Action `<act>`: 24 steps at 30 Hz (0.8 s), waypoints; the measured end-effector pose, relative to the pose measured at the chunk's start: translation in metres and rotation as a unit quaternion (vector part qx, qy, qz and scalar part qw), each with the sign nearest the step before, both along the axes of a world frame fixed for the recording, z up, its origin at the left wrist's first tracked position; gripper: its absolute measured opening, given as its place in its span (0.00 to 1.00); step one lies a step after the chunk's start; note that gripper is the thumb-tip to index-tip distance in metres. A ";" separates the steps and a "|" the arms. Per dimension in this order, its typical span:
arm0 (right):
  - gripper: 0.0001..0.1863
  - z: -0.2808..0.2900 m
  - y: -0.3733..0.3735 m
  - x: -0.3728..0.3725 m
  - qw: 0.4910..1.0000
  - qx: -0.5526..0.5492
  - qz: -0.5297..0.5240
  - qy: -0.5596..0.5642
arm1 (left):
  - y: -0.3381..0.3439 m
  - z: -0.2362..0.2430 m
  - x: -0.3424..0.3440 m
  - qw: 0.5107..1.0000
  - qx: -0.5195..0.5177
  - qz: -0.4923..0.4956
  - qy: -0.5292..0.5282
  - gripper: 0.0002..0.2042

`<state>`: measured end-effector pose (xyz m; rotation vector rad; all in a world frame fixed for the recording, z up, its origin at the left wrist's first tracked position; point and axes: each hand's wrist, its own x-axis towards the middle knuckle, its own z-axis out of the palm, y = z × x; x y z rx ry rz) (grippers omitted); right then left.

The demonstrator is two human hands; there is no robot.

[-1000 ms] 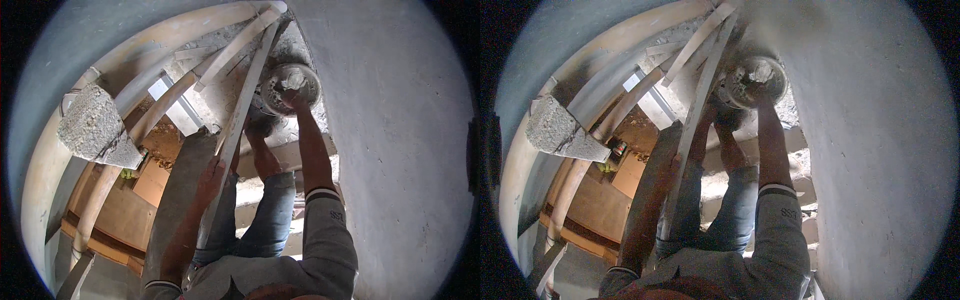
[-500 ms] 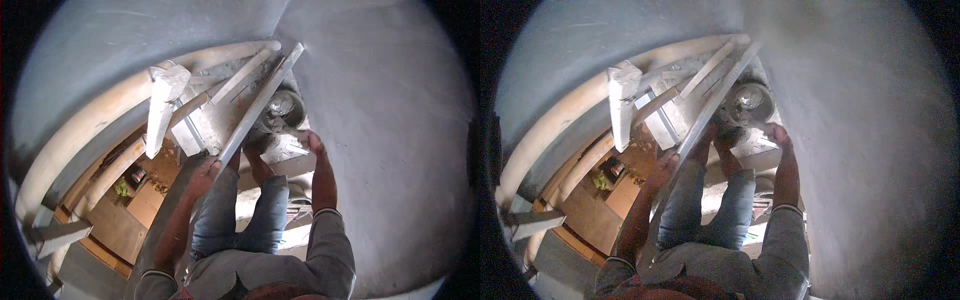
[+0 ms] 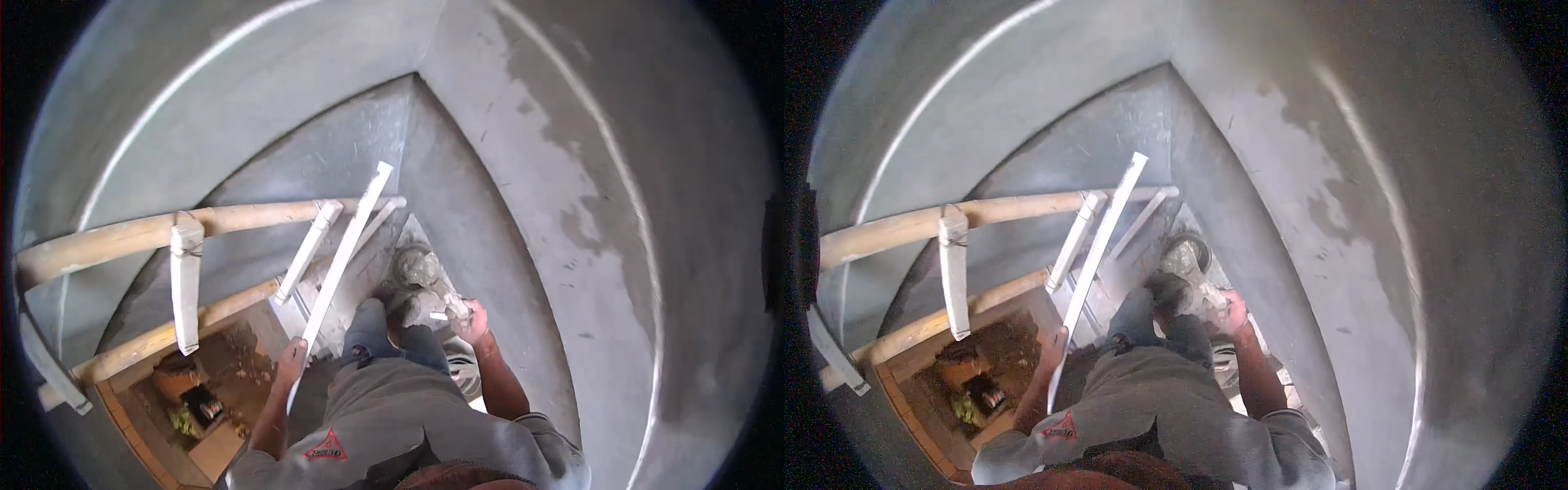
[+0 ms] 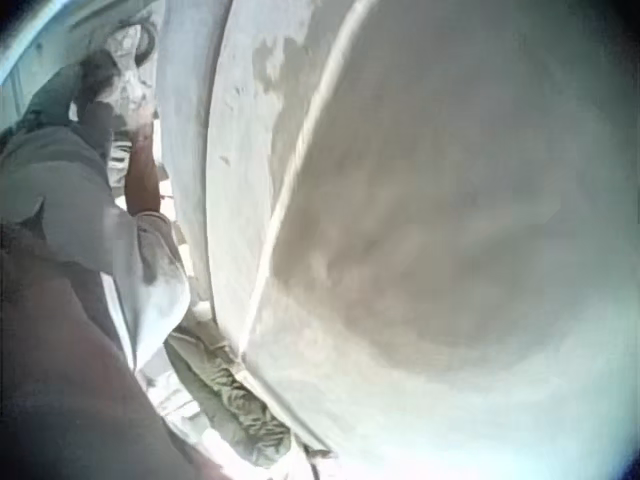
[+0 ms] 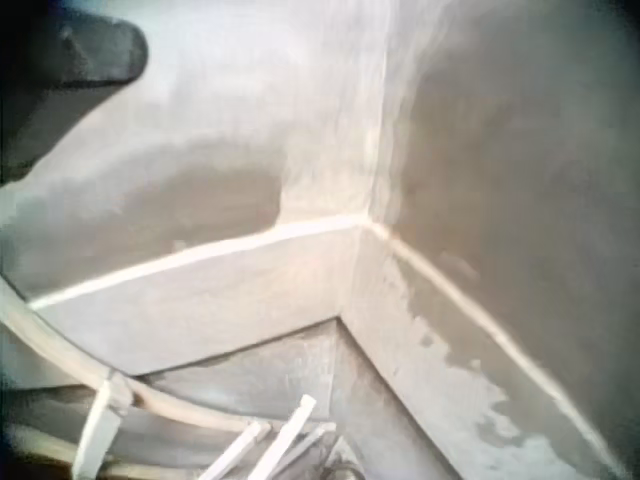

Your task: The person applies mortar to the corner and edge of a concrete staircase wall using a trowel. They use a metal straight edge and a scraper to level the plaster and smooth the surfaces along the vertical edges.

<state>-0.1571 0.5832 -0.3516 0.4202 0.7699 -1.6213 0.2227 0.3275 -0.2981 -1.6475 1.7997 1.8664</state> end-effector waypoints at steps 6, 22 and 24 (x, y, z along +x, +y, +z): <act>0.23 0.117 0.002 0.011 0.985 -0.074 -0.150 -0.031 | -0.002 0.046 -0.075 0.959 -0.205 0.035 0.193 0.12; 0.18 0.281 0.110 0.053 0.812 -0.471 -0.224 0.263 | 0.089 0.264 -0.351 0.705 0.063 0.021 0.706 0.13; 0.16 0.279 0.120 0.062 0.777 -0.499 -0.240 0.299 | 0.116 0.258 -0.363 0.707 0.083 0.005 0.703 0.13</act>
